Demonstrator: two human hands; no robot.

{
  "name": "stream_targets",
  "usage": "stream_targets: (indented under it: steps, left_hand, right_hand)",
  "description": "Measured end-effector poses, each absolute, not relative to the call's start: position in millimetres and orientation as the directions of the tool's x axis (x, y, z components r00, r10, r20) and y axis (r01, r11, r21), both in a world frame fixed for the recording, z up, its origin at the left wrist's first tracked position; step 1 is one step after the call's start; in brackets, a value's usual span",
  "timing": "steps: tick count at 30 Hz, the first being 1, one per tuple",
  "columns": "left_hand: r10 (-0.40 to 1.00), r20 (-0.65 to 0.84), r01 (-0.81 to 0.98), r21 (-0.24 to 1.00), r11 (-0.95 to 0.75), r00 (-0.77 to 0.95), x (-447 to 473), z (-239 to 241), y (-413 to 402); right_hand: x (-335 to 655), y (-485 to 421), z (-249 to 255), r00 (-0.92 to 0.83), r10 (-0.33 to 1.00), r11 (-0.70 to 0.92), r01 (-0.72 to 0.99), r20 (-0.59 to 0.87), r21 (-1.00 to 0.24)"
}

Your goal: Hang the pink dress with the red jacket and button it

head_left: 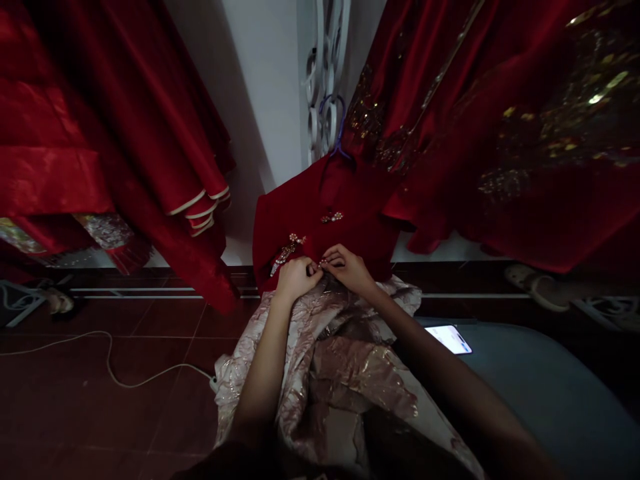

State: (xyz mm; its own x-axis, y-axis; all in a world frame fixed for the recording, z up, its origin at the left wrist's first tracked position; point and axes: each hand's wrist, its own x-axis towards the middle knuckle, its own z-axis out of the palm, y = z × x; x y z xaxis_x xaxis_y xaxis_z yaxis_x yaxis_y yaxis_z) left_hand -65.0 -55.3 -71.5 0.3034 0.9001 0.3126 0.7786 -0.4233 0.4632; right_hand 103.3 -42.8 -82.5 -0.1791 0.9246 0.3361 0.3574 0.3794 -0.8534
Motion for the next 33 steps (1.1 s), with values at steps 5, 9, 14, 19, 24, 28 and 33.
stream_targets:
  steps: [5, 9, 14, 19, 24, 28, 33]
  left_hand:
    - [0.878, 0.322, 0.768, 0.436, -0.469, 0.353, -67.1, -74.8, -53.1]
    - [0.876, 0.294, 0.737, 0.475, -0.48, 0.382, -70.4, -77.2, -51.3]
    - [0.862, 0.299, 0.675, 0.537, -0.507, 0.41, -72.6, -82.4, -48.3]
    - [0.866, 0.306, 0.67, 0.549, -0.499, 0.395, -73.8, -89.3, -45.5]
    - [0.874, 0.32, 0.648, 0.587, -0.485, 0.365, -77.4, -94.1, -39.9]
    - [0.916, 0.277, 0.671, 0.623, -0.402, 0.291, -78.9, -89.9, -39.9]
    - [0.876, 0.374, 0.678, 0.562, -0.474, 0.304, -76.9, -81.2, -46.1]
  right_hand:
    - [102.8, -35.4, -92.9, -0.189, 0.937, 0.342, 0.313, 0.295, -0.886]
    - [105.6, -30.0, -100.6, -0.286, 0.933, 0.289, 0.225, 0.221, -0.931]
    - [106.0, -30.4, -106.0, -0.33, 0.922, 0.277, 0.194, 0.204, -0.941]
    - [103.5, -31.3, -107.7, -0.338, 0.92, 0.272, 0.182, 0.2, -0.945]
    - [108.2, -28.9, -103.8, -0.346, 0.918, 0.266, 0.175, 0.194, -0.948]
    - [122.4, -31.4, -87.1, -0.404, 0.909, 0.213, 0.24, 0.102, -0.947]
    - [150.0, -37.1, -47.9, -0.326, 0.936, 0.248, 0.339, 0.134, -0.907]
